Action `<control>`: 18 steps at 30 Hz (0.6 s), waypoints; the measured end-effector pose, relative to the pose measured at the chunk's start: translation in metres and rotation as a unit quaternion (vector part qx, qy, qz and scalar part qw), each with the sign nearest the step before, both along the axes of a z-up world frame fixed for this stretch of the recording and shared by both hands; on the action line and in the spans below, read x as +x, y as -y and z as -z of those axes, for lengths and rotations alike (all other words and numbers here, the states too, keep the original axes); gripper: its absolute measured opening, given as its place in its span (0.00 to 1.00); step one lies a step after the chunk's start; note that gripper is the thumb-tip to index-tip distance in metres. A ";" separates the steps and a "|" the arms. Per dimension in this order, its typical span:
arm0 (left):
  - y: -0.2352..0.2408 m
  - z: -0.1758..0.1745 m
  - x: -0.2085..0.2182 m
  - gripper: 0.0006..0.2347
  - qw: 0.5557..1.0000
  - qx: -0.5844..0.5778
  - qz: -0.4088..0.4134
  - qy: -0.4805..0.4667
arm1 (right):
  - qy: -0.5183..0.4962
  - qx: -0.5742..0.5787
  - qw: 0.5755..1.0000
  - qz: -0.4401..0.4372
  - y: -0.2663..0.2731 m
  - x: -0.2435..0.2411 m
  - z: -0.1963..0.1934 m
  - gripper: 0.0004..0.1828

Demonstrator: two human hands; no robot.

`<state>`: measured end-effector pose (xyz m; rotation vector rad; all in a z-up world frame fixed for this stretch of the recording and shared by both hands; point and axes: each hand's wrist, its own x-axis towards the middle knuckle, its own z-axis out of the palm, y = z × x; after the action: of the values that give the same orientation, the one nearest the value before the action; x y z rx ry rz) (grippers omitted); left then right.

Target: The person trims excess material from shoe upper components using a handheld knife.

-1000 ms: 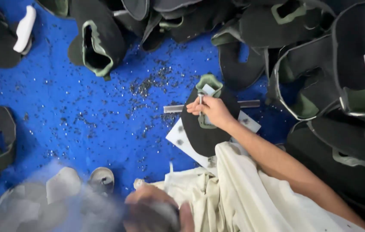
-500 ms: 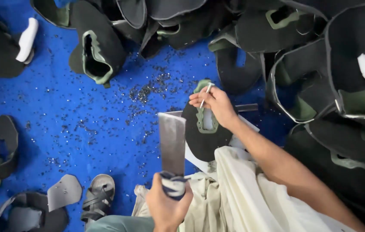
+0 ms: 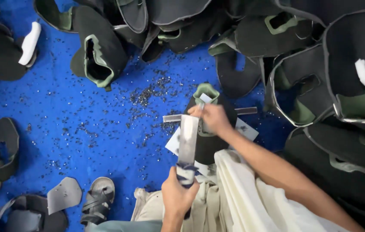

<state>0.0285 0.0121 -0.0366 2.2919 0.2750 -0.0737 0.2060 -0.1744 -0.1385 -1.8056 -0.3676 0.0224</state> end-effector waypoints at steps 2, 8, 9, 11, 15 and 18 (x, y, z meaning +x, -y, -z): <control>0.003 -0.034 -0.002 0.14 0.996 -0.080 -0.051 -0.006 | -0.182 0.194 0.961 0.071 0.002 0.018 -0.003 0.10; -0.014 -0.116 -0.006 0.18 0.966 -0.092 -0.048 0.236 | -0.260 0.190 0.946 0.022 0.003 0.041 -0.004 0.08; -0.012 -0.136 0.002 0.18 0.967 -0.092 -0.052 0.232 | -0.264 0.188 0.946 0.020 0.002 0.035 -0.002 0.08; -0.008 -0.180 0.021 0.21 0.882 -0.331 0.008 0.336 | -0.142 0.091 0.985 0.027 0.000 0.026 0.000 0.07; -0.013 -0.063 0.038 0.17 0.857 -0.287 0.123 0.410 | -0.011 0.032 0.999 0.025 -0.001 0.011 -0.013 0.09; -0.003 -0.001 0.020 0.14 0.972 -0.044 0.023 0.228 | 0.095 -0.037 0.995 -0.001 0.004 0.012 -0.002 0.13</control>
<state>0.0489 0.0152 -0.0355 2.1540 -0.0209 0.4050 0.2181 -0.1782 -0.1367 -1.8864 -0.5091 -0.1374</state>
